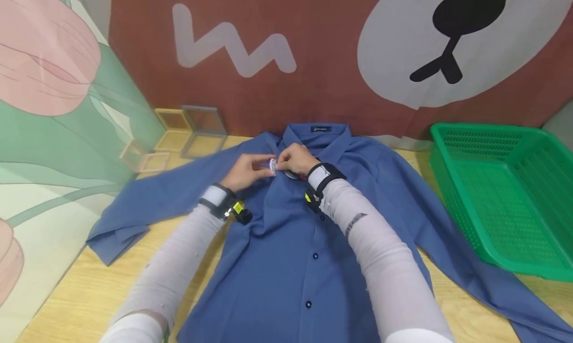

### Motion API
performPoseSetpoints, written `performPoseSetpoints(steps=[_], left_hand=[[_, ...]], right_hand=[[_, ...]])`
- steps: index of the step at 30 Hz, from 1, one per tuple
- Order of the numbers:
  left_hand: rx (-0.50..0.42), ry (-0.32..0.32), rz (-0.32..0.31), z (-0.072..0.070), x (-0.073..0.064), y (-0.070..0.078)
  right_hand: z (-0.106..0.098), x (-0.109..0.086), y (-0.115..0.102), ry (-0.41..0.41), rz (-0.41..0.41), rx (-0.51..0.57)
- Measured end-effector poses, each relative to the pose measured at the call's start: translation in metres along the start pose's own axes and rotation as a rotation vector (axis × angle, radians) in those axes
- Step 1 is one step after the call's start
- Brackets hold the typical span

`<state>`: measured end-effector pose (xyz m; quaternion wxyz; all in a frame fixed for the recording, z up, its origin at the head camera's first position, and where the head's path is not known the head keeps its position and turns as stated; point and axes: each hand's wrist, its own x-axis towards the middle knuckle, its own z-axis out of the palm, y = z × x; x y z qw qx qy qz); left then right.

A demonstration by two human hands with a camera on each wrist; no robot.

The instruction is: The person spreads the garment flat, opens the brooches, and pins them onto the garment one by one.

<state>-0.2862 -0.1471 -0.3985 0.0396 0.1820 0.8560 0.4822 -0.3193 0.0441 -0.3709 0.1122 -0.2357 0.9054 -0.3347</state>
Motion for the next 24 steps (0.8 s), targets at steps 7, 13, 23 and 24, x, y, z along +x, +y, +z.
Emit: performPoseSetpoints(steps=[7,13,23,24], left_hand=[[0.025,-0.006,0.009,0.003,0.000,-0.004],[0.107,-0.018,0.034,0.003,0.000,-0.002],[0.457,-0.073,0.131,0.007,0.003,0.005],[0.485,-0.085,0.136,0.008,0.004,0.006]], right_hand=[[0.003,-0.001,0.000,-0.001,0.012,0.014],[0.005,0.001,-0.002,-0.002,0.058,-0.001],[0.007,-0.007,0.011,-0.005,-0.056,0.050],[0.007,-0.009,0.011,-0.002,-0.058,0.053]])
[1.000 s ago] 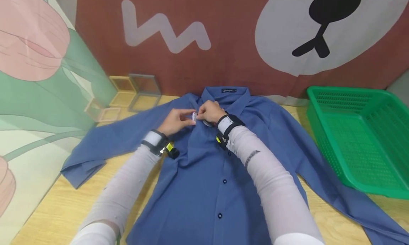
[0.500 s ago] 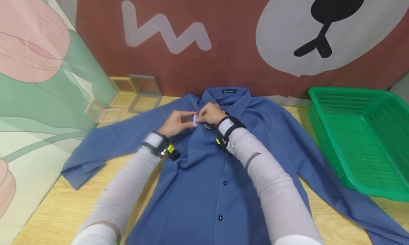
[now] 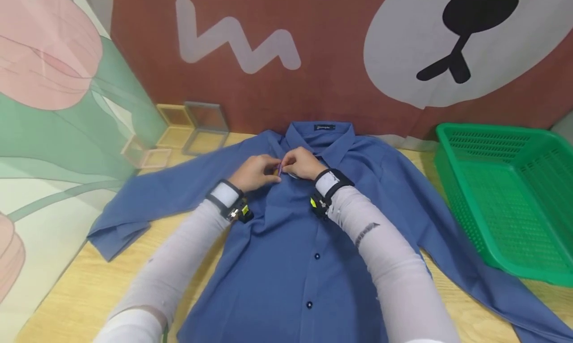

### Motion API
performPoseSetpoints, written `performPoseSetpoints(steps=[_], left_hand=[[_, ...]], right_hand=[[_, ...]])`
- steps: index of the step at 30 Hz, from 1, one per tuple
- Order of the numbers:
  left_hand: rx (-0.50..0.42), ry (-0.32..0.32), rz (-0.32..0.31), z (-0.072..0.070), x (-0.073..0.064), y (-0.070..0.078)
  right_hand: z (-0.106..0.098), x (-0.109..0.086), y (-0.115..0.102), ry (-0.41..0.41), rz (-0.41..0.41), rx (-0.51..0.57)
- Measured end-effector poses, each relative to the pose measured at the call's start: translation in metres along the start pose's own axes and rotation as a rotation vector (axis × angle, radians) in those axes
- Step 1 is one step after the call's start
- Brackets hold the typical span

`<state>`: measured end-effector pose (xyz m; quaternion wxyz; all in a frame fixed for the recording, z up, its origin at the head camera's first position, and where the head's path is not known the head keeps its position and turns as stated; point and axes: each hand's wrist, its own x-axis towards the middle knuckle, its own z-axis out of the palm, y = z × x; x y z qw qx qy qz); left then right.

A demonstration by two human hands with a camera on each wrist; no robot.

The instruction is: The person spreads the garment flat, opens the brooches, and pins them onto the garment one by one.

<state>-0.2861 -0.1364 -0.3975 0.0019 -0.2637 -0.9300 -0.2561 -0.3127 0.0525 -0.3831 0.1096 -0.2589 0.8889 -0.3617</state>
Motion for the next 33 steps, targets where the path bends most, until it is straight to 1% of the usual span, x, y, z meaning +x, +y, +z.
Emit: performPoseSetpoints(steps=[3,6,10,13,16,22,26,30,33], left_hand=[[0.064,-0.037,0.001,0.001,0.002,0.004],[0.138,-0.068,-0.011,0.002,0.003,0.008],[0.226,-0.078,-0.021,0.006,0.007,0.013],[0.272,-0.083,-0.030,0.009,0.012,0.014],[0.321,-0.090,-0.047,0.012,0.017,0.015],[0.348,-0.124,-0.089,0.009,0.024,0.019],[0.368,-0.132,-0.122,0.008,0.028,0.018],[0.377,-0.124,-0.143,0.008,0.031,0.015],[0.366,-0.123,-0.142,0.007,0.032,0.012]], right_hand=[[-0.003,-0.006,0.000,-0.010,0.032,-0.006],[-0.006,-0.011,0.000,-0.060,0.050,-0.044],[-0.005,-0.012,-0.001,-0.113,0.020,-0.160],[-0.003,-0.011,-0.002,-0.115,0.003,-0.256],[0.000,-0.009,-0.004,-0.103,0.000,-0.309],[0.000,-0.007,-0.006,-0.072,0.049,-0.375],[-0.002,-0.007,-0.005,-0.047,0.034,-0.404],[-0.005,-0.006,-0.001,-0.008,0.024,-0.411],[-0.008,-0.007,0.000,0.005,0.044,-0.388]])
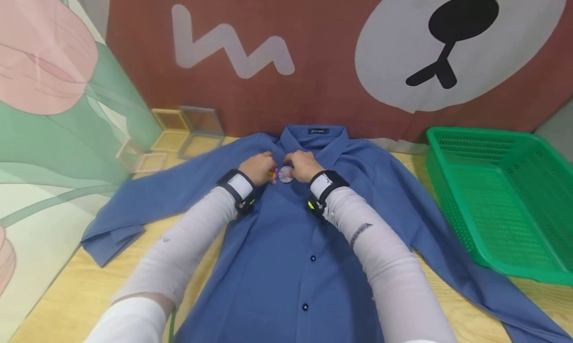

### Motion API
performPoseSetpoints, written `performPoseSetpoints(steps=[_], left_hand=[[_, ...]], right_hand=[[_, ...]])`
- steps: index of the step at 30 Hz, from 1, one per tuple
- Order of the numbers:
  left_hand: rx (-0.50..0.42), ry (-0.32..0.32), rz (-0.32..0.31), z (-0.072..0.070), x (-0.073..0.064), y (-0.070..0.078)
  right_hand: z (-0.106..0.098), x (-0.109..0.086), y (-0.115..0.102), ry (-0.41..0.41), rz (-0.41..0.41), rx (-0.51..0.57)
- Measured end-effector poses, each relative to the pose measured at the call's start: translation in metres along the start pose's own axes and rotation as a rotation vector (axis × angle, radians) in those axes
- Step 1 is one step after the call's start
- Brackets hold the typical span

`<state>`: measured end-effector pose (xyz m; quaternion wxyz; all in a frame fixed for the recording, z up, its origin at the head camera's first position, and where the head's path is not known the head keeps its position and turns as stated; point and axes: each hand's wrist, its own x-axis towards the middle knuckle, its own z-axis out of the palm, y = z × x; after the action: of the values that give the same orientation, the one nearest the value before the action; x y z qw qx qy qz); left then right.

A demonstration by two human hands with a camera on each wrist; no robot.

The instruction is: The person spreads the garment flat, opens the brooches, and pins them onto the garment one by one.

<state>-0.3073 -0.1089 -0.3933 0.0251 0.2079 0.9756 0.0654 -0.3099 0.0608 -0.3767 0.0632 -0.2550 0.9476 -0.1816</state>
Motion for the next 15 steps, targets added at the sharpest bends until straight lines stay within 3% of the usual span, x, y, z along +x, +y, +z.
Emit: performPoseSetpoints(steps=[5,11,15], left_hand=[[0.009,-0.030,0.022,0.000,-0.003,-0.006],[-0.027,-0.104,0.008,-0.005,-0.018,-0.022],[-0.027,-0.186,-0.018,-0.002,-0.028,-0.040]], right_hand=[[-0.015,-0.016,0.004,0.002,0.040,0.004],[-0.033,-0.059,0.027,0.028,0.130,-0.048],[-0.030,-0.092,0.042,-0.076,0.227,-0.114]])
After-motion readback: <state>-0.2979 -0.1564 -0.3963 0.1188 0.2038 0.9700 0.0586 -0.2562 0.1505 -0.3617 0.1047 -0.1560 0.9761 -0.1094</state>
